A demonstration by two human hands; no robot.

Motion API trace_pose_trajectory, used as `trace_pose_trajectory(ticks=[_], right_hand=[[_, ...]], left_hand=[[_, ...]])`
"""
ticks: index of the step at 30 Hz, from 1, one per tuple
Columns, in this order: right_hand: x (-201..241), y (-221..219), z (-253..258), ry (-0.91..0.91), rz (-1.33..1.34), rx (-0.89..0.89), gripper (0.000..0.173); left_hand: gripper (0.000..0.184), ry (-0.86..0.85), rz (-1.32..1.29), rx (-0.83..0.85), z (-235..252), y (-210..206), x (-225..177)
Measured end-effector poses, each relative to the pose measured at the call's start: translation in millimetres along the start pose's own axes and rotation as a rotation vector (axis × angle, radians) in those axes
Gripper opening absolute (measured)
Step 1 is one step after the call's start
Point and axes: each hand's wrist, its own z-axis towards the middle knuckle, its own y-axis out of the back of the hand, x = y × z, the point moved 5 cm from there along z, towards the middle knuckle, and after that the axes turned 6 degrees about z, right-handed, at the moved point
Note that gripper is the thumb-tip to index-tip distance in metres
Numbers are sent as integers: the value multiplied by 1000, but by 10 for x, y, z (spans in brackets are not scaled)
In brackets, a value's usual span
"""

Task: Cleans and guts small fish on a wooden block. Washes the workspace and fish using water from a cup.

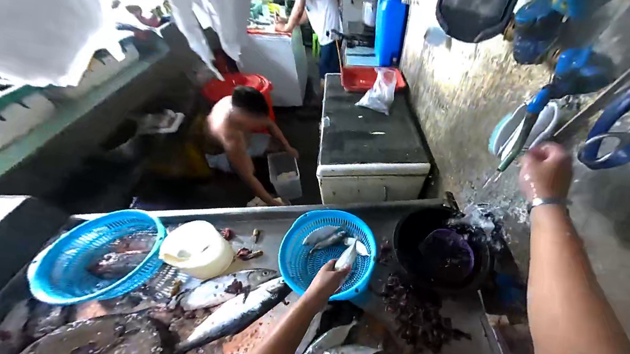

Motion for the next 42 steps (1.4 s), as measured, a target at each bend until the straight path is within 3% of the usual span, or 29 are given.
trace_pose_trajectory(ticks=[2,4,6,7,9,11,13,15,19,24,28,31,35,37,42], right_hand=[[248,193,195,220,48,-283,65],[498,134,369,426,-58,-346,75],[962,28,4,512,-263,-72,70],[1111,-48,-218,514,-316,46,57],[1095,-334,-659,560,-366,155,37],[848,-767,-1325,590,-208,329,24],[459,-1267,-2105,439,89,602,15],[105,-1708,-2783,198,302,840,21],[-192,-2003,-3547,-24,566,820,25],[-337,-1999,-3897,-239,892,773,19],[-435,-2027,-3999,-296,801,739,14],[-453,-2031,-4036,-308,742,847,19],[-551,-2106,-4090,-589,840,994,25],[-554,-2124,-4099,-527,755,1046,25],[-350,-2093,-4154,-23,402,977,26]], left_hand=[[42,-17,-170,-2,-149,-132,-105],[35,-2,-422,32,-267,-312,-222],[31,14,-582,67,-399,-462,-368],[30,4,-630,81,-461,-517,-446],[27,-15,-710,94,-544,-579,-547],[23,-20,-787,63,-592,-581,-577],[21,-54,-813,-19,-643,-548,-524],[25,-111,-802,-68,-699,-515,-372],[32,-155,-771,-38,-903,-503,30],[25,-116,-745,-14,-1107,-447,235],[31,-180,-629,-52,-1143,-472,301],[42,-194,-592,-100,-1139,-449,345],[51,-229,-518,-103,-1193,-476,348],[43,-227,-513,-115,-1248,-489,376],[39,-183,-566,-168,-1344,-499,521]])
